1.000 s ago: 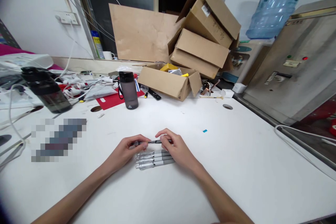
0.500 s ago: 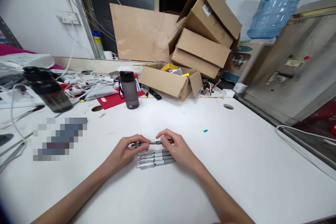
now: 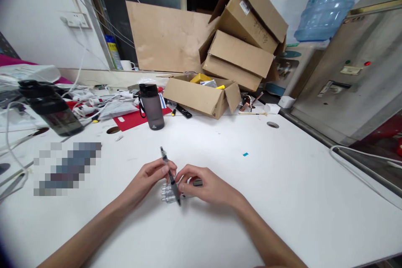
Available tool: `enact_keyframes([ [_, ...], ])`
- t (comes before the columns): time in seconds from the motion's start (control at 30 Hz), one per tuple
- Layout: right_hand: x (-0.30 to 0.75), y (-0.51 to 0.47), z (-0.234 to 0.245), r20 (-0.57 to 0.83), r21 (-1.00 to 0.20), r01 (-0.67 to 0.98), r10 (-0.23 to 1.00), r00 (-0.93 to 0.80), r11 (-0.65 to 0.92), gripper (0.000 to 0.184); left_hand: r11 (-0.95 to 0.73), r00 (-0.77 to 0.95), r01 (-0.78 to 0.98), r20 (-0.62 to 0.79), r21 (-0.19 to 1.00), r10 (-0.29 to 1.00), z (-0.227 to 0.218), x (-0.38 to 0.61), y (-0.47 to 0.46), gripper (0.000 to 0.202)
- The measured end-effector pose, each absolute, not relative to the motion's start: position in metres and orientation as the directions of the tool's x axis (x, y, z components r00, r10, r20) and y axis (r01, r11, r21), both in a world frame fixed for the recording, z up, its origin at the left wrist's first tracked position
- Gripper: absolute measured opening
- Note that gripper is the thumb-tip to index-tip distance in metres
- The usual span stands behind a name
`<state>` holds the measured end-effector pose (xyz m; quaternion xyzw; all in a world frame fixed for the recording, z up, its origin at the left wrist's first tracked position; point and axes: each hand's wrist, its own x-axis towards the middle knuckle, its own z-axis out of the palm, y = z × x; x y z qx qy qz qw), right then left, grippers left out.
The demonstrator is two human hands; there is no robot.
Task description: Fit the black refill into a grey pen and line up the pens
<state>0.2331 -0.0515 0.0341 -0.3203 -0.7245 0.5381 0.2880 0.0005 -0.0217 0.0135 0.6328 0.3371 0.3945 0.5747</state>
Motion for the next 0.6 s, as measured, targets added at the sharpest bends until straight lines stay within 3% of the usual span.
enact_keyframes([
  [0.13, 0.233, -0.049, 0.034, 0.116, -0.949, 0.194, 0.847, -0.519, 0.248, 0.027, -0.153, 0.456, 0.055, 0.111, 0.987, 0.883, 0.015, -0.001, -0.022, 0.031],
  [0.33, 0.231, -0.044, 0.028, 0.228, -0.959, 0.069, 0.892, -0.390, 0.275, 0.026, -0.142, 0.591, 0.142, 0.031, 0.980, 0.806, 0.018, 0.002, -0.027, 0.035],
  [0.47, 0.230, -0.044, 0.029, 0.228, -0.964, 0.050, 0.910, -0.345, 0.261, 0.022, -0.134, 0.609, 0.161, 0.009, 0.978, 0.793, 0.020, 0.005, -0.029, 0.036],
  [0.6, 0.232, -0.040, 0.031, 0.269, -0.963, -0.044, 0.947, -0.175, 0.265, 0.021, -0.158, 0.596, 0.149, 0.039, 0.976, 0.802, 0.025, 0.004, -0.028, 0.035],
])
